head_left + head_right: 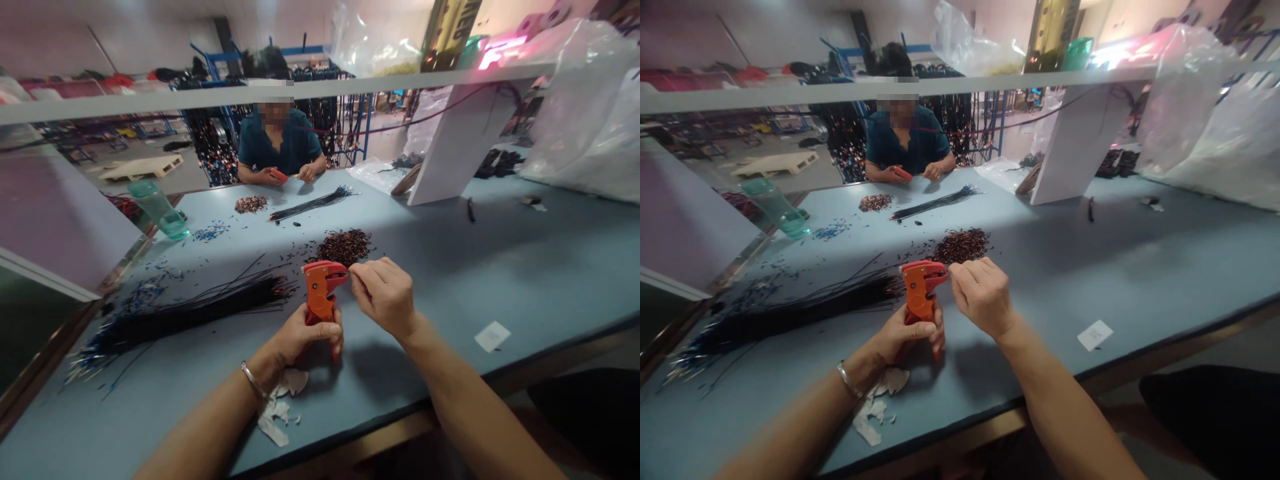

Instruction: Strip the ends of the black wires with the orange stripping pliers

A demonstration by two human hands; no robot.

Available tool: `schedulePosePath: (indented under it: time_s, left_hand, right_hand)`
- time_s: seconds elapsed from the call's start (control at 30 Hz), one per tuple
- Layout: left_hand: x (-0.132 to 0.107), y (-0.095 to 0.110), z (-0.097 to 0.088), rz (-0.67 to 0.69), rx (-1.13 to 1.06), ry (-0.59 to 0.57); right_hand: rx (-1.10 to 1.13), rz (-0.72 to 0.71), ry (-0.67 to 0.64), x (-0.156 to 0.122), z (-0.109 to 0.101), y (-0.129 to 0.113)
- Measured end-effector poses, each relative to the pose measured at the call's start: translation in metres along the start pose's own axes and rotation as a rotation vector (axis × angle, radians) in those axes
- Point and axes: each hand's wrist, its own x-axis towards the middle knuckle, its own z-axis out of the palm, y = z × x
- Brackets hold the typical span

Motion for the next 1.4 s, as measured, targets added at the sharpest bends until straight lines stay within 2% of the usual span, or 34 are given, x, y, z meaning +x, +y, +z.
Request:
schedulePosePath:
  time_s: [0.2,0.4,0.93,1.4]
  left_hand:
    - [0.0005,-0.0016,-0.0014,0.036,-0.078,0.036]
    - [0.0006,-0.0027,-0.0029,0.043,-0.09,0.013]
    - [-0.0002,-0.0033,-0.0025,0.013,-0.07,-0.002]
    - [-0.0018,-0.0013,-0.0023,0.022,-0.036,-0.032]
  right_hand:
    - [-0.034,0.026,0.053,0.0001,-0.001,0.0009]
    - [-0.057,0.021,0.073,0.0029,-0.0029,-0.0009]
    - [-0.025,-0.011,0.013,-0.0005,0.0006,0.0003]
    - [0.029,-0.007,0.021,-0.0004,-0.0004,-0.0003]
